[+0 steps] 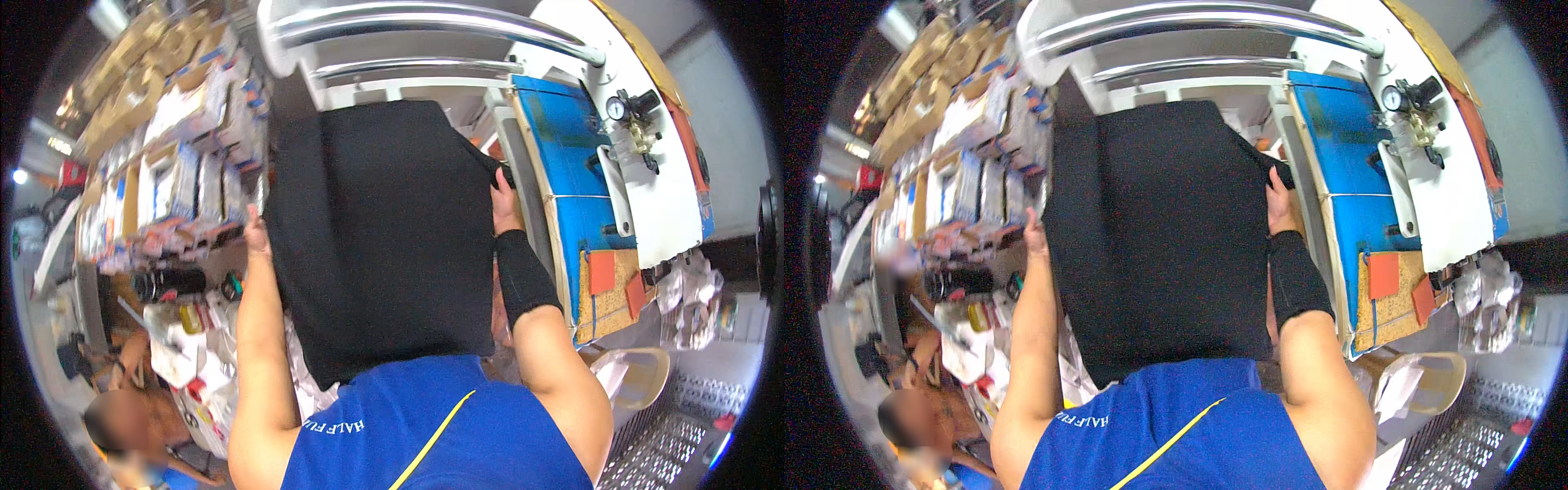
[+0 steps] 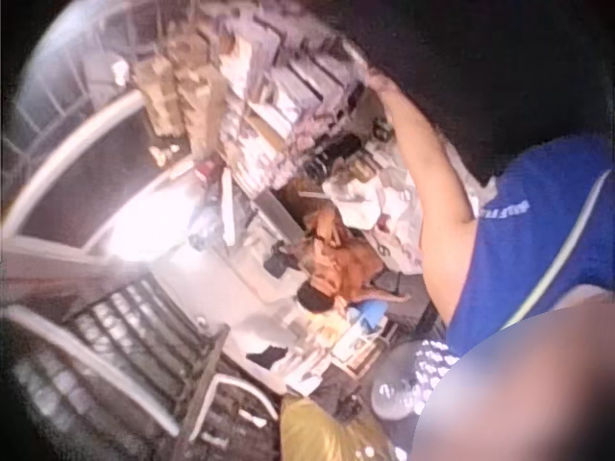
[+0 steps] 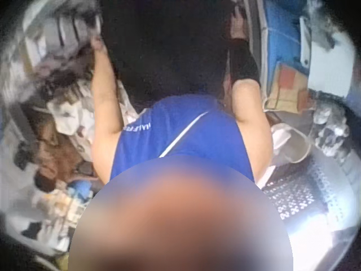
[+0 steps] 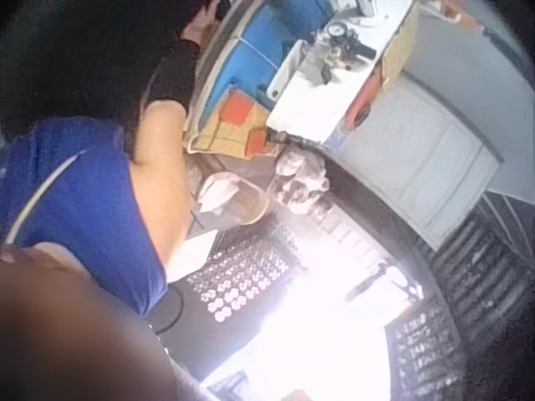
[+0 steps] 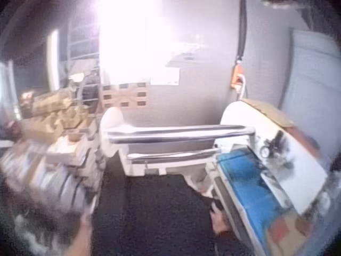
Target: The person places a black t-shirt on a heat press, cuts a printed design from transfer paper with scissors, and positions it on the shirt. They operate the heat press to apply the design, then repeat the process with a second design on the same shirt.
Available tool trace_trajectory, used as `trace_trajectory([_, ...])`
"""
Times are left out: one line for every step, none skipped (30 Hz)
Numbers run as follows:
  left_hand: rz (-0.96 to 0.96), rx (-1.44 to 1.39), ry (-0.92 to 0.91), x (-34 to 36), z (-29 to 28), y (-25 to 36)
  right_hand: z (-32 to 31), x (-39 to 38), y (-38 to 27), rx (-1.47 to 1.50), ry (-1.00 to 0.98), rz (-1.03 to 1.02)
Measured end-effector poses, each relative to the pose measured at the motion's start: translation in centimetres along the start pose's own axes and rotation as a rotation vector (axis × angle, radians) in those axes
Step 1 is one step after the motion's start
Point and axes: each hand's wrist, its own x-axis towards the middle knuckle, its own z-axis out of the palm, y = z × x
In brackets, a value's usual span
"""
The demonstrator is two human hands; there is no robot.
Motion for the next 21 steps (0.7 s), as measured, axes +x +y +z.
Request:
trace_trajectory([0.094,0.005,-0.021,1.3,-0.7,0.5,-0.3,1.5,-0.2,-0.143,0.154,-0.134])
trace_trajectory([0.173,-0.009,-0.028,2.2,-1.4,1.0,-0.9,3.2,-1.0,0.414,0.076,-0.083])
trace_trajectory([0.200,-0.004,0.047,2.5,-2.0,1.2,-1.7,3.9,-1.4,0.557,0.015,-0.031])
trace_trajectory([0.209,-0.013,0.182,2.6,-2.4,1.3,-2.3,4.5,-1.5,0.695,0.038,0.039])
trace_trajectory([0.194,-0.115,0.105,2.4,-2.8,1.2,-2.5,5.1,-1.3,0.609,0.092,0.040])
trace_trajectory([0.205,-0.093,0.080,2.2,-2.9,0.9,-2.8,5.6,-1.0,0.524,0.155,0.021])
trace_trajectory([0.217,-0.074,0.098,2.0,-3.0,0.7,-3.0,6.0,-0.7,0.451,0.206,0.013])
trace_trajectory([0.245,-0.048,0.164,1.8,-3.0,0.1,-3.1,6.2,-0.3,0.385,0.262,0.021])
trace_trajectory([0.214,-0.100,0.072,1.7,-3.1,-0.2,-3.2,6.5,0.2,0.333,0.304,0.041])
trace_trajectory([0.197,-0.092,0.157,1.8,-3.2,-0.8,-3.1,6.8,0.7,0.283,0.338,0.061])
trace_trajectory([0.221,-0.063,0.219,2.2,-3.3,-1.3,-3.0,6.9,1.0,0.222,0.356,0.027])
trace_trajectory([0.283,-0.022,0.299,2.4,-3.5,-1.2,-2.8,7.2,1.4,0.160,0.418,0.025])
trace_trajectory([0.426,0.230,0.492,3.2,-3.6,-1.9,-3.0,7.0,1.3,-0.103,0.303,-0.081])
trace_trajectory([0.563,0.478,0.801,3.4,-3.9,-1.4,-2.7,7.0,1.4,-0.071,0.338,0.069])
trace_trajectory([0.585,0.396,0.775,3.2,-4.1,-1.8,-2.8,7.0,1.4,0.095,0.325,0.221])
trace_trajectory([0.719,0.480,0.779,3.5,-4.1,-1.6,-2.9,7.1,1.3,0.205,0.276,0.286])
trace_trajectory([0.604,0.239,0.608,3.2,-4.3,-1.7,-3.1,7.4,1.3,0.165,0.346,0.264])
trace_trajectory([0.375,-0.084,0.438,3.3,-4.2,-1.6,-3.4,7.6,1.5,0.140,0.388,0.235])
trace_trajectory([0.384,-0.093,0.344,3.0,-4.2,-1.5,-3.6,8.0,1.7,0.158,0.381,0.240])
trace_trajectory([0.348,-0.167,0.240,3.0,-3.7,-1.6,-4.0,8.3,1.8,0.179,0.380,0.242])
trace_trajectory([0.294,-0.260,0.176,2.9,-3.3,-1.5,-4.2,8.5,2.1,0.191,0.391,0.237])
